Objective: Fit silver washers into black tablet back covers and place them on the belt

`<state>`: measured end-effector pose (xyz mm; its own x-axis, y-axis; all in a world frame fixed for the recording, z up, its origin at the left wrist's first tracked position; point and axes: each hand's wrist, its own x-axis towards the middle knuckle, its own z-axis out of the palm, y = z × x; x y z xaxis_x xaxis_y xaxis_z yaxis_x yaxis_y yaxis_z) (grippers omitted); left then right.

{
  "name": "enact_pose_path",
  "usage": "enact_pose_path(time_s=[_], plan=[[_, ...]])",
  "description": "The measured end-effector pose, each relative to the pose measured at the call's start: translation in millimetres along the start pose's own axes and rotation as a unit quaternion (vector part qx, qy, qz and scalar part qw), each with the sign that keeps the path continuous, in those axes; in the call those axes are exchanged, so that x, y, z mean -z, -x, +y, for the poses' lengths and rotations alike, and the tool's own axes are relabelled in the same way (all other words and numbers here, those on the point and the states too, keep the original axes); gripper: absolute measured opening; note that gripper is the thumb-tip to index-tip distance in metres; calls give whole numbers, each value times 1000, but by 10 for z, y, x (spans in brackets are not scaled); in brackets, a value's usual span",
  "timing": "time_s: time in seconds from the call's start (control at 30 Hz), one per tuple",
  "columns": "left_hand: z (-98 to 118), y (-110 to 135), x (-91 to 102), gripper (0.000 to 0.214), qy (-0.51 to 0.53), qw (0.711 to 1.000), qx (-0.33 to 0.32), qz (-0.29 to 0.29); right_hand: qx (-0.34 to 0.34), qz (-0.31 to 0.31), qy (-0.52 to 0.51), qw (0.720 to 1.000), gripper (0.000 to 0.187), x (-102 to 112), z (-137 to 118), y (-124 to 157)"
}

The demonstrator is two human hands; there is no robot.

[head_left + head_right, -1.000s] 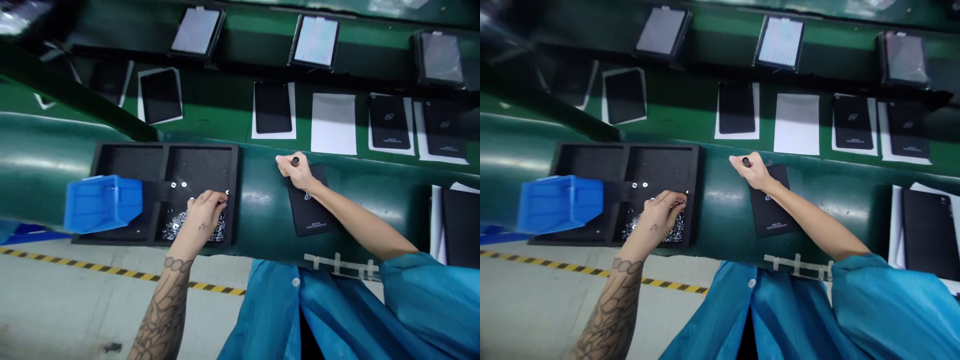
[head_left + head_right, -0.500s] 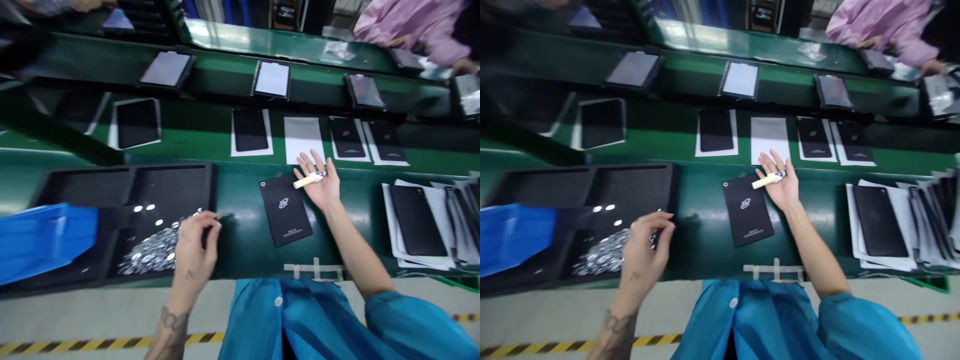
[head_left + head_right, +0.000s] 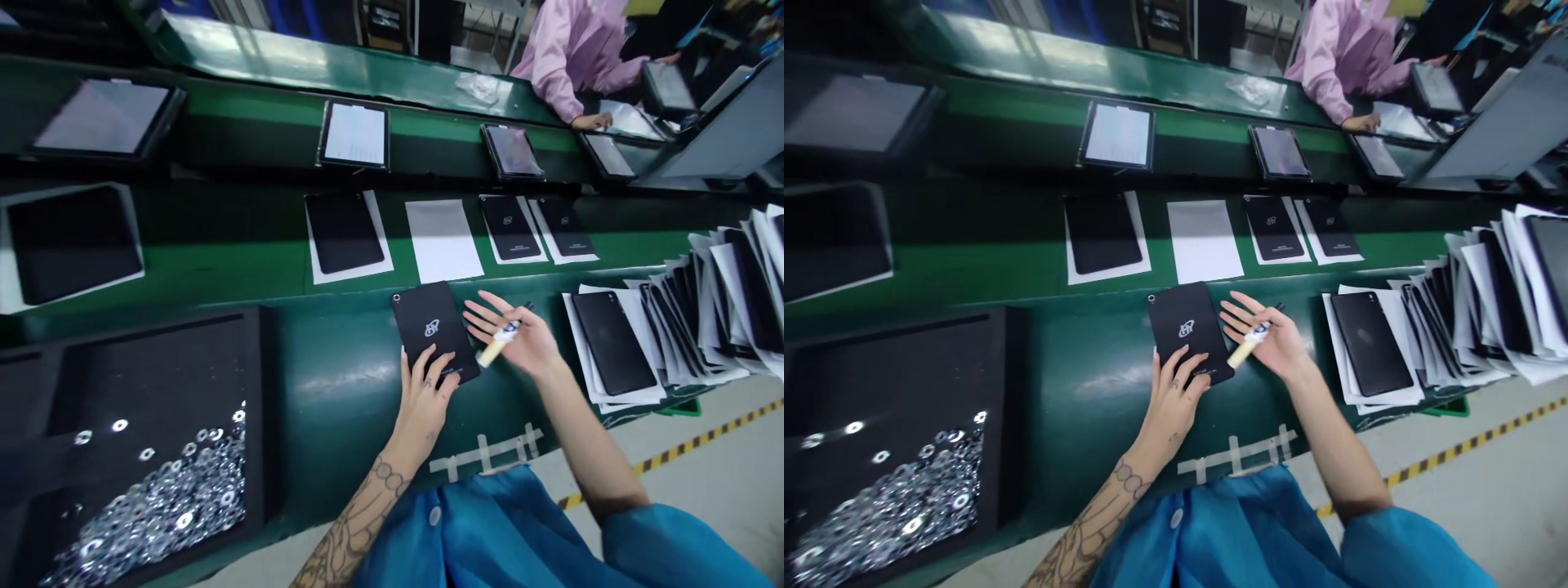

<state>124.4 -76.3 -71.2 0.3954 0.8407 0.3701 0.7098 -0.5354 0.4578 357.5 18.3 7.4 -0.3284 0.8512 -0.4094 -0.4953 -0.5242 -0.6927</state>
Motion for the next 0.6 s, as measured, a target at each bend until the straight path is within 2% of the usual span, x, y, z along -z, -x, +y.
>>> enact_pose_path(time_s=[0.07,0.13,0.23,0.33,0.4,0.47,0.53,0.6], plan=[[-29,-56,-1,20,21,1000,-3,-7,-53,22,30,998,53,144,-131,116],[-42,-79,2,19,52,999,-2,-8,-108,32,63,992,47,190,-210,169],[-64,-97,21,17,121,992,15,-4,-157,69,113,979,41,121,-219,99],[-104,-142,50,18,203,978,37,13,-172,108,158,966,42,-37,-134,-74],[-141,-176,85,17,244,967,52,51,-156,96,208,961,40,-160,-108,-205],[-184,-174,148,15,271,954,78,106,-113,90,252,957,38,-274,-202,-353],[-226,-99,244,14,292,938,121,145,-65,107,269,955,39,-354,-461,-537],[-257,57,356,13,306,923,171,162,-27,124,267,955,41,-373,-848,-766]])
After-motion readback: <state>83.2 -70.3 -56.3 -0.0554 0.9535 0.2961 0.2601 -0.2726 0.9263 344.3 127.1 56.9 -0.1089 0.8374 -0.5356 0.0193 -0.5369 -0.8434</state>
